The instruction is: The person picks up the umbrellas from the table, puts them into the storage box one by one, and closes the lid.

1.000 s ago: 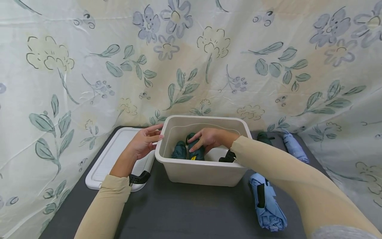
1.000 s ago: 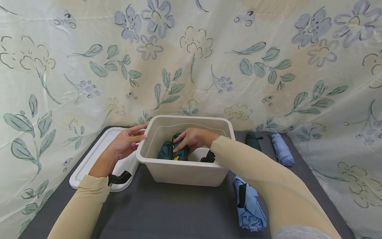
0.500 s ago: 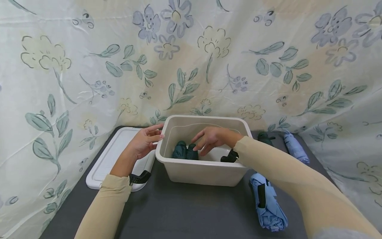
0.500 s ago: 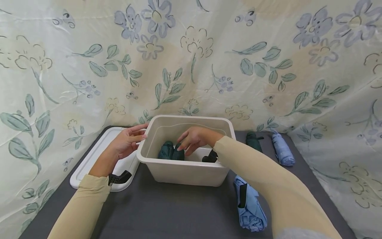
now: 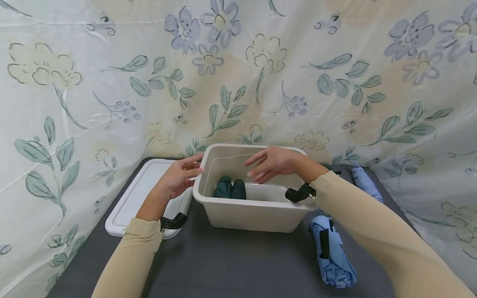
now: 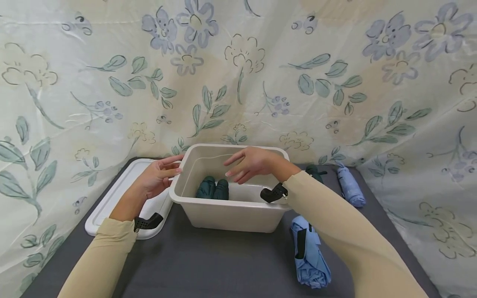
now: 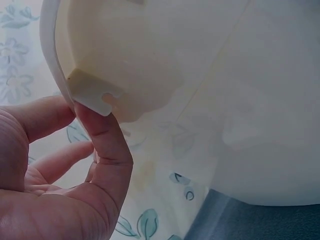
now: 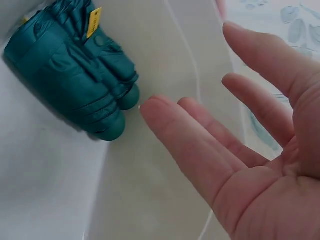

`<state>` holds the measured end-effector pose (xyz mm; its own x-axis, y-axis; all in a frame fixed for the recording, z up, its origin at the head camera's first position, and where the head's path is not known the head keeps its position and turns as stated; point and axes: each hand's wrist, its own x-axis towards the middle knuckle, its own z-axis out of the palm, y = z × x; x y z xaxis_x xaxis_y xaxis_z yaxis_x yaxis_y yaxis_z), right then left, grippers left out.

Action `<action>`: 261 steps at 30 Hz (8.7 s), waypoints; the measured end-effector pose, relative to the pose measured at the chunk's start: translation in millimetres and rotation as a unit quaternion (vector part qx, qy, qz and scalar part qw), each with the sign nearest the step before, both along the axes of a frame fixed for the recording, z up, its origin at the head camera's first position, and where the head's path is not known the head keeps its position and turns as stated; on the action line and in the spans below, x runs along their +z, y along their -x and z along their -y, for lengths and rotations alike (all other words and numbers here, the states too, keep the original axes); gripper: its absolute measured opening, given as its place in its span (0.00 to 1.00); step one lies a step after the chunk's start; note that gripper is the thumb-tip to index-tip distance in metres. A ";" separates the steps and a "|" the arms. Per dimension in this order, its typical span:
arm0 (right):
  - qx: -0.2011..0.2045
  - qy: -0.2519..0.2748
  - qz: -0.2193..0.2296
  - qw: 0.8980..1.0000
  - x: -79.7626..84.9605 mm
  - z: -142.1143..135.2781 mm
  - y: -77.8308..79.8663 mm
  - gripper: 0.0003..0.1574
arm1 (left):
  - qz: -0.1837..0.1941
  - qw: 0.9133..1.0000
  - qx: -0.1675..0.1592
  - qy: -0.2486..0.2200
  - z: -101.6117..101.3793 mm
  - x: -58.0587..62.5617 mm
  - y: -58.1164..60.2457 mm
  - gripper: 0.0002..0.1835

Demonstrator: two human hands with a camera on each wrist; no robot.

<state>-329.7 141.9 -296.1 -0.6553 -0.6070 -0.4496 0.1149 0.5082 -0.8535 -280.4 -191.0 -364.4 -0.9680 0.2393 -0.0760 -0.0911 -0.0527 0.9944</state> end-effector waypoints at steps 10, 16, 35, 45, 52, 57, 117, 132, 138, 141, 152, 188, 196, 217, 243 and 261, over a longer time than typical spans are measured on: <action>-0.018 0.025 -0.039 0.999 9.9 -16.6 -21.0 0.33 | 0.002 1.000 -0.005 0.003 0.6 1.2 0.5 0.34; -0.028 0.033 -0.074 0.996 10.4 -28.4 -36.9 0.34 | 0.006 1.000 0.002 0.004 -1.2 2.6 -3.3 0.34; -0.116 0.035 -0.263 0.957 3.8 -72.5 -83.0 0.33 | 0.000 1.000 0.004 0.004 -2.6 1.8 -7.9 0.33; -0.178 0.120 -0.310 0.926 -13.9 -117.5 -115.1 0.28 | 0.002 1.000 0.001 0.001 -3.9 3.0 -5.0 0.33; -0.227 0.123 -0.334 0.906 -26.8 -142.1 -134.0 0.26 | 0.003 1.000 0.007 0.001 -5.6 5.5 -2.2 0.33; -0.260 0.083 -0.382 0.883 -42.9 -156.1 -147.9 0.25 | 0.006 1.000 0.008 0.004 -5.7 5.9 -1.2 0.33; -0.172 -0.179 -0.112 0.962 -123.0 -171.8 -182.8 0.52 | 0.001 1.000 -0.017 -0.007 2.9 4.7 -1.9 0.33; -0.177 -0.183 -0.122 0.959 -128.2 -161.5 -183.3 0.50 | 0.003 1.000 -0.018 -0.006 3.8 4.7 -3.2 0.33; -0.180 -0.188 -0.124 0.958 -127.3 -160.2 -183.1 0.52 | 0.003 1.000 -0.017 -0.008 4.4 4.3 -2.0 0.34; -0.182 -0.186 -0.123 0.958 -128.2 -160.8 -182.8 0.52 | 0.005 1.000 -0.016 -0.010 4.6 3.9 -2.5 0.34; -0.193 -0.157 -0.131 0.960 -134.0 -167.4 -188.9 0.50 | 0.003 1.000 -0.016 -0.005 4.3 3.5 -3.7 0.33; -0.243 -0.080 -0.123 0.959 -124.2 -182.5 -182.2 0.54 | 0.007 1.000 -0.013 0.009 5.4 5.2 1.5 0.33; -0.248 -0.073 -0.126 0.958 -112.5 -193.5 -176.8 0.54 | 0.004 1.000 -0.016 0.011 3.5 4.3 1.9 0.33; -0.251 0.019 -0.136 0.958 -64.2 -212.5 -157.6 0.47 | 0.007 1.000 -0.008 0.011 4.1 5.9 -0.2 0.33; -0.215 0.016 -0.139 0.967 7.9 -182.1 -119.9 0.48 | 0.007 1.000 -0.008 0.008 5.8 3.9 1.7 0.35; -0.216 0.047 -0.087 0.971 31.2 -117.5 -84.4 0.53 | 0.012 1.000 -0.001 0.014 3.2 3.7 -4.8 0.35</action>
